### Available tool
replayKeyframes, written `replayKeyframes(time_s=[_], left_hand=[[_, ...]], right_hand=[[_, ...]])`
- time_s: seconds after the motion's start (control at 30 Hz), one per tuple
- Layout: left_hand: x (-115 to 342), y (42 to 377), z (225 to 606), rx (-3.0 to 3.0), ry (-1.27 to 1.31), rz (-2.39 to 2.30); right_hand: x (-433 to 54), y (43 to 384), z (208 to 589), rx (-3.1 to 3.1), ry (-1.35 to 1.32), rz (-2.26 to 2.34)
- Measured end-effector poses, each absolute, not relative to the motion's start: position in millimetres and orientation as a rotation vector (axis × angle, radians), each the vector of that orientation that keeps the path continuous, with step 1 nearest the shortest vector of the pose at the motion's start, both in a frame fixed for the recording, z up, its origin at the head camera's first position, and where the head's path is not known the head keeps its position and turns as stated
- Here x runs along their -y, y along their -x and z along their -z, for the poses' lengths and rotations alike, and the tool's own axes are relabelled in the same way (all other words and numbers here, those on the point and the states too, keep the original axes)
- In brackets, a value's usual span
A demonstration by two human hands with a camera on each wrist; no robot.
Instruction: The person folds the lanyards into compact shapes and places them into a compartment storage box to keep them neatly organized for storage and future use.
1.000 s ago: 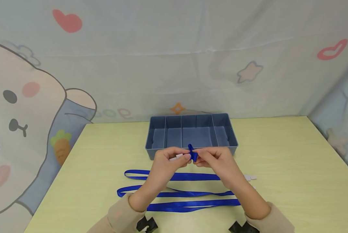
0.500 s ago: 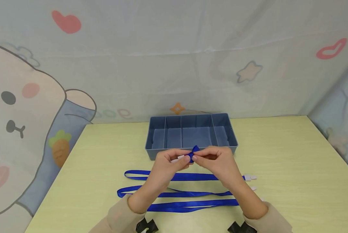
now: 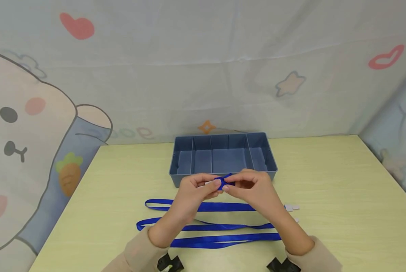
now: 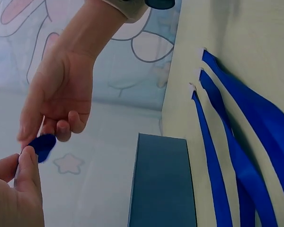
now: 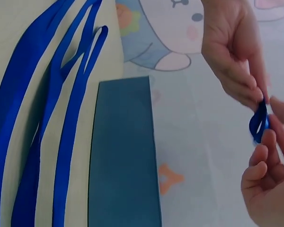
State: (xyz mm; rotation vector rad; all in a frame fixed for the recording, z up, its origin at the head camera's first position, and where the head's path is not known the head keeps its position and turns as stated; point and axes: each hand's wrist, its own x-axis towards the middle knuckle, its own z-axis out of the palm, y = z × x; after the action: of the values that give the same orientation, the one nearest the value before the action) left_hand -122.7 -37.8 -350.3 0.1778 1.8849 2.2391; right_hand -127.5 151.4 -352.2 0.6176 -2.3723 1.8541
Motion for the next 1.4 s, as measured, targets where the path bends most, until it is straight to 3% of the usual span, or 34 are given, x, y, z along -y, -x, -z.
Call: replayKeyframes(time_s=[0.3,0.63,0.83,1.17,1.4], left_hand=[[45.5,128.0,352.6,-1.873,-0.162,-2.182],[46.4,128.8,353.4,-1.847,-0.138,-2.135],[46.9,128.6,354.6,-1.881,-0.162,-2.119],[46.8,128.5,354.6,-1.975,-0.243,-2.111],[50.5,133.3,360.3,-2.092,-0.308,-1.998]], right_hand=[[-165.5,142.3,360.5,2.322,-1.02,-1.278],[-171.2,146.0,361.1,2.212,-1.157,-1.249],[-169.9,143.9,360.2,2.329,-1.103,-1.406],[-168.6,149.0,363.8,2.351,-0.699,-2.614],[-164.6,147.5,365.7,2.4,-0.619,-2.454]])
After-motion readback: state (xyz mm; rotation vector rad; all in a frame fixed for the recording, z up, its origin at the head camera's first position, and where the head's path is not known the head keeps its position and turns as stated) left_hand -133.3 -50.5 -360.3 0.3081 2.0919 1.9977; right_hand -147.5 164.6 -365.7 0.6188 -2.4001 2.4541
